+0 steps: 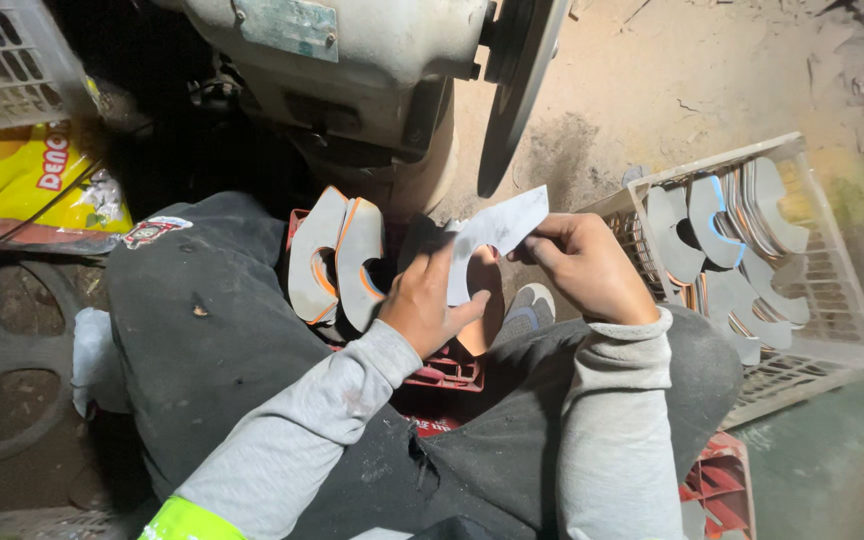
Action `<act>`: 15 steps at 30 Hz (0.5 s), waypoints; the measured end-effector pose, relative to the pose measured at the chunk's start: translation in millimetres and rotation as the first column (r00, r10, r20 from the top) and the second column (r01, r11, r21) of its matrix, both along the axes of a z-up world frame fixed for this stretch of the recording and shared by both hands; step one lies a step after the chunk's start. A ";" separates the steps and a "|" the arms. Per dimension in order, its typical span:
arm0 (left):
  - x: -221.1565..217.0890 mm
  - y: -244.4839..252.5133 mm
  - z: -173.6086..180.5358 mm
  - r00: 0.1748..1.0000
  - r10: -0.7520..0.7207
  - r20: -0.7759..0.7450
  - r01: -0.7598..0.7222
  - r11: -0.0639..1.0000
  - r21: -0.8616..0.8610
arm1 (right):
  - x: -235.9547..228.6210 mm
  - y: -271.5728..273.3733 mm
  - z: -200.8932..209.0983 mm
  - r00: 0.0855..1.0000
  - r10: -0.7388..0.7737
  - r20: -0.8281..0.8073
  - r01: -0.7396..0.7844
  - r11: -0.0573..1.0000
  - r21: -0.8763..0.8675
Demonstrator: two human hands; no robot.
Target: The person sits cross-legged and uses a grinding machine to smooth the edges of curved shoe sole parts. They handle each piece one at a time, pressing it against the spinning wheel, then place the finished parts into a nearby crate.
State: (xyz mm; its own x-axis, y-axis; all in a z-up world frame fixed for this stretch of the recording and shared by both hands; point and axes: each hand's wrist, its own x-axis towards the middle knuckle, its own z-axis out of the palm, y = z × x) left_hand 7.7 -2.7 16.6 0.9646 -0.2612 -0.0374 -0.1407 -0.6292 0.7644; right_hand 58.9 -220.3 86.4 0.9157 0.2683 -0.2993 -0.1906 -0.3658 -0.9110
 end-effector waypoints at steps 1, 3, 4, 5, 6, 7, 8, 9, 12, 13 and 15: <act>2.7 -0.5 -1.8 0.999 -0.023 -0.034 0.021 0.998 -0.061 | -0.1 3.3 1.0 0.999 -0.029 0.016 0.029 0.999 0.028; 9.8 -1.3 -8.7 0.970 -0.067 -0.234 -0.001 0.960 -0.279 | 2.8 13.9 0.1 0.992 -0.064 0.105 0.068 0.997 -0.036; 16.1 -2.1 -13.1 0.916 -0.114 -0.385 -0.063 0.906 -0.419 | 6.2 21.5 -1.8 0.981 -0.069 0.182 0.092 0.988 -0.124; 22.3 -1.8 -17.5 0.837 -0.183 -0.515 -0.148 0.830 -0.537 | 10.4 27.5 -3.6 0.964 -0.066 0.258 0.122 0.970 -0.208; 29.1 -0.8 -22.1 0.885 -0.204 -0.418 -0.075 0.824 -0.562 | 14.4 33.3 -6.4 0.936 -0.058 0.347 0.150 0.957 -0.247; 36.6 0.2 -26.3 0.922 -0.225 -0.316 0.001 0.816 -0.579 | 19.4 39.6 -9.9 0.900 -0.044 0.433 0.182 0.942 -0.282; 41.0 -1.1 -29.1 0.946 -0.248 -0.208 0.081 0.803 -0.591 | 22.0 42.4 -11.8 0.857 -0.025 0.515 0.217 0.923 -0.317; 41.4 -2.9 -30.3 0.929 -0.256 -0.268 0.044 0.794 -0.607 | 21.7 43.7 -12.9 0.866 -0.034 0.500 0.215 0.926 -0.311; 33.1 -2.0 -24.0 0.858 -0.277 -0.432 -0.093 0.744 -0.662 | 18.4 40.8 -11.1 0.890 -0.016 0.455 0.162 0.945 -0.284; 28.3 -1.3 -19.0 0.829 -0.291 -0.478 -0.148 0.710 -0.688 | 15.6 37.3 -8.8 0.896 0.011 0.444 0.122 0.955 -0.269; 10.8 2.0 -9.4 0.799 -0.229 -0.555 -0.180 0.790 -0.586 | 3.6 26.0 -4.9 0.932 0.100 0.349 -0.031 0.980 -0.198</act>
